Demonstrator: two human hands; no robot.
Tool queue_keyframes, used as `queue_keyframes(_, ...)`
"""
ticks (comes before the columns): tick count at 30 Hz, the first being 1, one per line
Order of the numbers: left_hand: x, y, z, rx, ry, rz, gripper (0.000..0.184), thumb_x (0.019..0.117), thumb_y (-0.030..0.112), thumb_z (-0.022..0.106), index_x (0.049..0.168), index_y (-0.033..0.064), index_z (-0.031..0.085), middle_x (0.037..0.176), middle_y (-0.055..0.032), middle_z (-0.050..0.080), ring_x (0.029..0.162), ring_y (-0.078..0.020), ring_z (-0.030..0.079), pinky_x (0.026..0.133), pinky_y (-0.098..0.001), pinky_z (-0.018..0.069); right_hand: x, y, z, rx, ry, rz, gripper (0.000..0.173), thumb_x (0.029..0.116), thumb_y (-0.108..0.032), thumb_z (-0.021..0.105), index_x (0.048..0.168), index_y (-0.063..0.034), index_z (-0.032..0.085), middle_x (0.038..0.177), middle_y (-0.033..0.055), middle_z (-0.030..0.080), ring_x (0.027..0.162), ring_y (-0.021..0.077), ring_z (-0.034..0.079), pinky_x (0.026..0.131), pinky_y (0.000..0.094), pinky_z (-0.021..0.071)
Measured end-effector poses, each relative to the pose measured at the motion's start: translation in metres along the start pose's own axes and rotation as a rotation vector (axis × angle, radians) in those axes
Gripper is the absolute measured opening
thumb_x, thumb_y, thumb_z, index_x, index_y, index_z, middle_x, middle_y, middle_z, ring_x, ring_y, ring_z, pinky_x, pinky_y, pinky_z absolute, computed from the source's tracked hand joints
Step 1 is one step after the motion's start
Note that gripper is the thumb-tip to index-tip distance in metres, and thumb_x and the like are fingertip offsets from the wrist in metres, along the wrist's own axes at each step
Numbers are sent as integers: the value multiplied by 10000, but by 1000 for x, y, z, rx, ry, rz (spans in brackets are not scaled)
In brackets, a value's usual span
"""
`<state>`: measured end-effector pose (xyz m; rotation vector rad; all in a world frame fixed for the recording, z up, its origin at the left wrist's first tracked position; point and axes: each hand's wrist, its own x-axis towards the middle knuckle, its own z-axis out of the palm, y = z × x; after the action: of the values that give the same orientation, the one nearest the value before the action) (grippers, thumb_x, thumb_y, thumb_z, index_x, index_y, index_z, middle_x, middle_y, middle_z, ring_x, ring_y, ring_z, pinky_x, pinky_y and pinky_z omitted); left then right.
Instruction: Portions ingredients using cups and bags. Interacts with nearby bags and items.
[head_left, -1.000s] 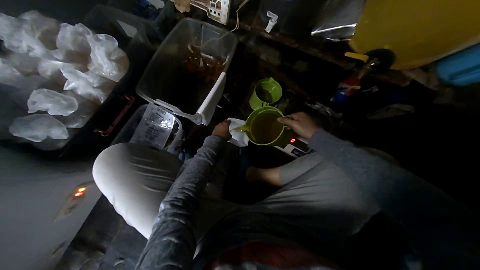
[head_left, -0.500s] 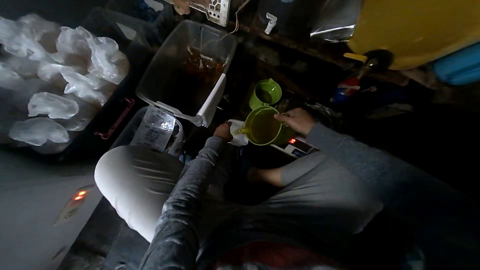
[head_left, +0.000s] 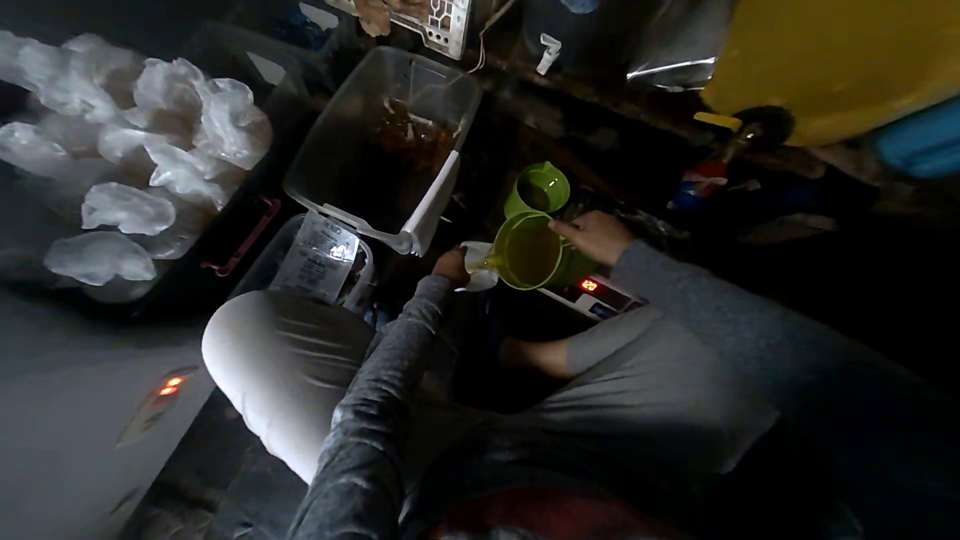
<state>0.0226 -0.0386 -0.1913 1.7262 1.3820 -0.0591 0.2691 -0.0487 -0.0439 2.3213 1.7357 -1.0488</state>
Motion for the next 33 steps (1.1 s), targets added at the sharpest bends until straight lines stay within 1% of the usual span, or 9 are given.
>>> queue_keyframes(4, -2, 1, -2, -6, -15, -13, 717, 823, 27, 787, 1471, -18, 483, 1445, -264, 540, 1282, -437, 572, 1062, -605, 465, -3, -9, 1, -30, 16, 1, 696, 1049, -562, 474, 1060, 97, 696, 1096, 336, 669, 1076, 499, 642, 943, 701, 460)
queue_keyframes(6, -3, 1, -1, -13, -13, -10, 723, 813, 12, 788, 1467, -25, 481, 1439, -267, 541, 1268, -440, 581, 1051, -603, 474, -6, -14, -1, -54, 23, -3, 694, 1050, -562, 470, 1072, 93, 699, 1122, 336, 668, 1098, 504, 637, 953, 697, 460)
queue_keyframes(8, -3, 0, 0, -20, 2, 8, 712, 805, 6, 791, 1452, -34, 494, 1446, -266, 538, 1282, -436, 573, 1062, -604, 467, -8, -21, -4, -68, 24, -4, 678, 1051, -548, 484, 1103, 90, 705, 1149, 344, 662, 1133, 517, 621, 968, 716, 441)
queue_keyframes(11, -5, 1, -1, -5, 6, 12, 709, 821, 29, 787, 1461, -31, 487, 1465, -262, 525, 1309, -428, 557, 1079, -601, 455, -12, -30, -7, -106, 21, -12, 686, 1057, -549, 466, 1070, 94, 704, 1140, 344, 662, 1132, 518, 619, 960, 714, 443)
queue_keyframes(17, -5, -2, 3, -13, 31, 14, 725, 817, 17, 775, 1473, -32, 471, 1455, -270, 529, 1294, -431, 565, 1067, -604, 461, -14, -45, -9, -191, 31, -11, 691, 1050, -563, 471, 1037, 86, 706, 1110, 331, 674, 1110, 506, 636, 934, 709, 462)
queue_keyframes(20, -5, -3, 3, -4, 37, 10, 725, 819, 23, 775, 1474, -32, 469, 1464, -265, 523, 1301, -428, 562, 1075, -598, 459, -16, -54, -10, -245, 17, -23, 699, 1050, -568, 465, 1082, 88, 703, 1141, 332, 669, 1136, 502, 631, 944, 702, 463)
queue_keyframes(24, -5, -4, 3, -21, 34, -10, 731, 816, 24, 780, 1474, -31, 465, 1449, -270, 533, 1294, -429, 567, 1070, -597, 465, -15, -60, -10, -303, 49, -44, 706, 1039, -586, 471, 1040, 79, 708, 1086, 317, 685, 1084, 498, 653, 894, 696, 488)
queue_keyframes(28, -4, -6, 4, -17, 49, 1, 726, 817, 36, 785, 1467, -40, 472, 1459, -266, 527, 1296, -423, 568, 1075, -590, 463, -21, -71, -12, -348, 31, -44, 704, 1044, -580, 463, 1036, 81, 705, 1090, 318, 684, 1091, 490, 655, 899, 690, 490)
queue_keyframes(33, -5, -6, 4, -33, 48, -8, 730, 814, 33, 791, 1467, -35, 473, 1466, -269, 519, 1304, -428, 561, 1080, -589, 460, -26, -82, -12, -410, 35, -55, 694, 1047, -571, 465, 1000, 81, 701, 1059, 315, 686, 1080, 486, 659, 875, 685, 495)
